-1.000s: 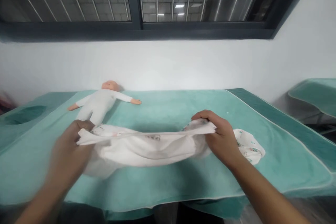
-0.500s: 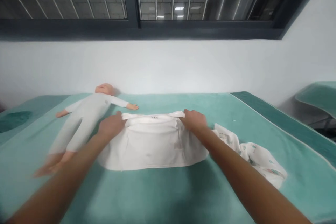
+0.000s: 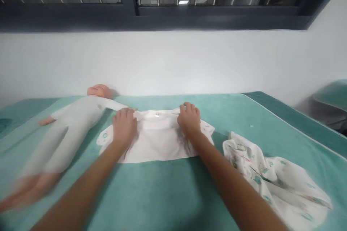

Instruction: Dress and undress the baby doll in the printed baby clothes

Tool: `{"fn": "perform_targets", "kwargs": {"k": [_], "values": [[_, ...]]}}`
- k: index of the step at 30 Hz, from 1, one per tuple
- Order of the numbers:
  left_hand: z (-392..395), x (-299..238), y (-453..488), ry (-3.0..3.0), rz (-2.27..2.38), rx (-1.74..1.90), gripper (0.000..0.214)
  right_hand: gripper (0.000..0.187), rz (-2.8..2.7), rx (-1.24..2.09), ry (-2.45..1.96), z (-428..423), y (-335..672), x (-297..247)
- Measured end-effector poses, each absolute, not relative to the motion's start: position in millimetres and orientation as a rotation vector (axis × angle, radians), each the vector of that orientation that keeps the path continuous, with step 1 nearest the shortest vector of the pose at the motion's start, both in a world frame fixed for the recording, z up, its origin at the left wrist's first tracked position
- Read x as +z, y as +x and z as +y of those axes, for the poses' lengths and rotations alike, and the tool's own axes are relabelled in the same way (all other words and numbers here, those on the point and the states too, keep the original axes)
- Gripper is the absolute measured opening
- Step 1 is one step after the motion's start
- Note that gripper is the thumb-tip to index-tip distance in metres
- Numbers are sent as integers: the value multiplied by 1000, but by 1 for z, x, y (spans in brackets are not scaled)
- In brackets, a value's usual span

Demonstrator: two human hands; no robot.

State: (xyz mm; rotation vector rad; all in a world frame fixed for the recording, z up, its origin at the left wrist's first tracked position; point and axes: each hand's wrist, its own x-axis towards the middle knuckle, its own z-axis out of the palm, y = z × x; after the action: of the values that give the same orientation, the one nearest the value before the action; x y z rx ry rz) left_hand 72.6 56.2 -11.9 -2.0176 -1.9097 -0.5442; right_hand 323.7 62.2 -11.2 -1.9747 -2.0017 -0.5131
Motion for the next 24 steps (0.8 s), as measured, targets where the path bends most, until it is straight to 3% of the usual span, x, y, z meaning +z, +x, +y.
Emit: {"fn": "perform_targets", "kwargs": {"k": [3, 7, 13, 19, 24], "values": [[43, -20, 89, -2246, -1629, -559, 30, 32, -2127, -297, -1765, 55, 305, -21], [50, -29, 96, -2367, -1790, -487, 28, 32, -2053, 18, -1871, 65, 287, -31], [58, -39, 96, -2302, -1850, -572, 35, 32, -1992, -29, -1943, 72, 282, -39], [52, -43, 102, -2201, -1786, -535, 58, 60, -2046, -149, -1882, 69, 287, -43], [56, -48, 100, -2195, -1826, -527, 62, 70, -2097, -126, -1943, 72, 286, -49]]}}
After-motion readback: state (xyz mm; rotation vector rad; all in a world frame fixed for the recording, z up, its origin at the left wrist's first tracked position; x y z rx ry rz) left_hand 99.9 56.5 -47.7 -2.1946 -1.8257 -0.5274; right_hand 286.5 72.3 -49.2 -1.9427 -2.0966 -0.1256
